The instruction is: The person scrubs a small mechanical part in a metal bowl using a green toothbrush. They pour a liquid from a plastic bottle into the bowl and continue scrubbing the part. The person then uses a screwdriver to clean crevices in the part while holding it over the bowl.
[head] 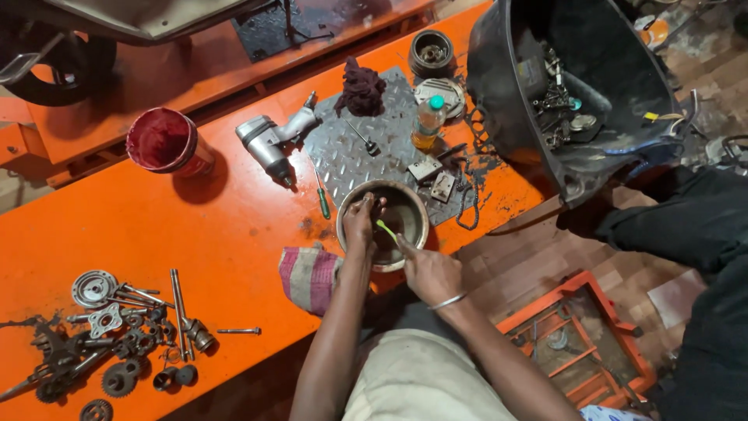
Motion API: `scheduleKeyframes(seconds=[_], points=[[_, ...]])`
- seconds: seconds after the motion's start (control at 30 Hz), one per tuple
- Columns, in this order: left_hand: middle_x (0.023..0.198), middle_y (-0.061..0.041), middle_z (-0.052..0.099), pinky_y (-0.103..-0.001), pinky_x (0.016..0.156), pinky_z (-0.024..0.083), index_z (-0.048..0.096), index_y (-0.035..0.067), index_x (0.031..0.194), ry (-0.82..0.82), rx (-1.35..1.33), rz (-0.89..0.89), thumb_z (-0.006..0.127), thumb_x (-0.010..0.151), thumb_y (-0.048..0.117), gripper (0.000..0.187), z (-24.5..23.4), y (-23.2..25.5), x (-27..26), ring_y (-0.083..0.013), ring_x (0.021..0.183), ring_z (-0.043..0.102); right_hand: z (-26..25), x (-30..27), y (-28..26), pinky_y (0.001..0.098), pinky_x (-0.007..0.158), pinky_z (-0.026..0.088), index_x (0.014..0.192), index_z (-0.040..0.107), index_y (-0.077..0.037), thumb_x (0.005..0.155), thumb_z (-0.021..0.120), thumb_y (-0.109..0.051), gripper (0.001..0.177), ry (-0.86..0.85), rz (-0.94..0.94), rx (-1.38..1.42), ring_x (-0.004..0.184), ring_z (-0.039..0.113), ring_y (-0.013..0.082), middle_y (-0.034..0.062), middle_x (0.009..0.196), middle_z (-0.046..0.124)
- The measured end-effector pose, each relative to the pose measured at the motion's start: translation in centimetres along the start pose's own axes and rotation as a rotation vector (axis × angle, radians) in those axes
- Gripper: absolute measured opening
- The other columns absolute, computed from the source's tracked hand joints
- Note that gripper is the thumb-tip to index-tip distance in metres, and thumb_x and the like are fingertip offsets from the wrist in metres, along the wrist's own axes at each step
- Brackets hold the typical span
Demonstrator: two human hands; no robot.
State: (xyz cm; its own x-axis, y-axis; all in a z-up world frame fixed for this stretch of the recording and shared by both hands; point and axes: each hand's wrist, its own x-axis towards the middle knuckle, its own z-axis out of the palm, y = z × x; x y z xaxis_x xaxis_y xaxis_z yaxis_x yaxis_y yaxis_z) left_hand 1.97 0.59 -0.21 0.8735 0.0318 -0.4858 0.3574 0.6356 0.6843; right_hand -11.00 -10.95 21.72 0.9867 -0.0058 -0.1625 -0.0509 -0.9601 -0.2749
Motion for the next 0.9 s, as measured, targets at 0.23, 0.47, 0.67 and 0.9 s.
scheduleKeyframes(seconds=[0.23, 0.47, 0.67, 0.9], points=[[0.108, -0.015, 0.074, -0.033, 0.079, 0.063, 0.063, 0.000, 0.121, 0.013, -0.071, -0.176, 0.059, 0.102, 0.019, 0.027, -0.8, -0.9, -1.9, -0.0223, 0.090, 0.076, 8.6, 3.7, 5.5, 0.0535, 0.061, 0.057, 0.133, 0.067, -0.022, 0.095, 0.052, -0.022, 0.041, -0.124, 0.056, -0.190, 0.068, 0.073, 0.0365, 0.0160, 0.075, 0.073], [0.108, -0.012, 0.073, -0.033, 0.071, 0.059, 0.055, -0.001, 0.128, 0.049, 0.133, -0.097, 0.059, 0.101, 0.007, 0.028, -1.1, -2.4, -1.2, -0.0205, 0.085, 0.070, 0.5, 2.0, -0.7, 0.0520, 0.061, 0.057, 0.145, 0.053, -0.019, 0.097, 0.051, -0.027, 0.048, -0.176, 0.022, -0.196, 0.066, 0.073, 0.0354, 0.0169, 0.073, 0.073], [0.096, -0.017, 0.075, -0.038, 0.067, 0.058, 0.058, 0.001, 0.125, 0.011, 0.432, -0.100, 0.047, 0.097, 0.002, 0.030, 0.4, -0.3, -3.5, -0.0270, 0.080, 0.073, 1.5, 3.2, 1.7, 0.0562, 0.065, 0.056, 0.150, 0.050, -0.024, 0.093, 0.054, -0.027, 0.058, -0.148, 0.070, -0.118, 0.068, 0.072, 0.0399, 0.0197, 0.074, 0.073], [0.094, -0.022, 0.075, -0.050, 0.080, 0.057, 0.070, 0.007, 0.108, 0.027, 1.208, 0.455, 0.063, 0.087, 0.010, 0.023, 2.0, 3.2, -5.5, -0.0382, 0.089, 0.073, 1.2, 2.7, 2.9, 0.0578, 0.076, 0.056, 0.142, 0.059, -0.026, 0.091, 0.053, -0.023, 0.052, -0.190, 0.111, -0.025, 0.081, 0.072, 0.0423, 0.0223, 0.085, 0.074]])
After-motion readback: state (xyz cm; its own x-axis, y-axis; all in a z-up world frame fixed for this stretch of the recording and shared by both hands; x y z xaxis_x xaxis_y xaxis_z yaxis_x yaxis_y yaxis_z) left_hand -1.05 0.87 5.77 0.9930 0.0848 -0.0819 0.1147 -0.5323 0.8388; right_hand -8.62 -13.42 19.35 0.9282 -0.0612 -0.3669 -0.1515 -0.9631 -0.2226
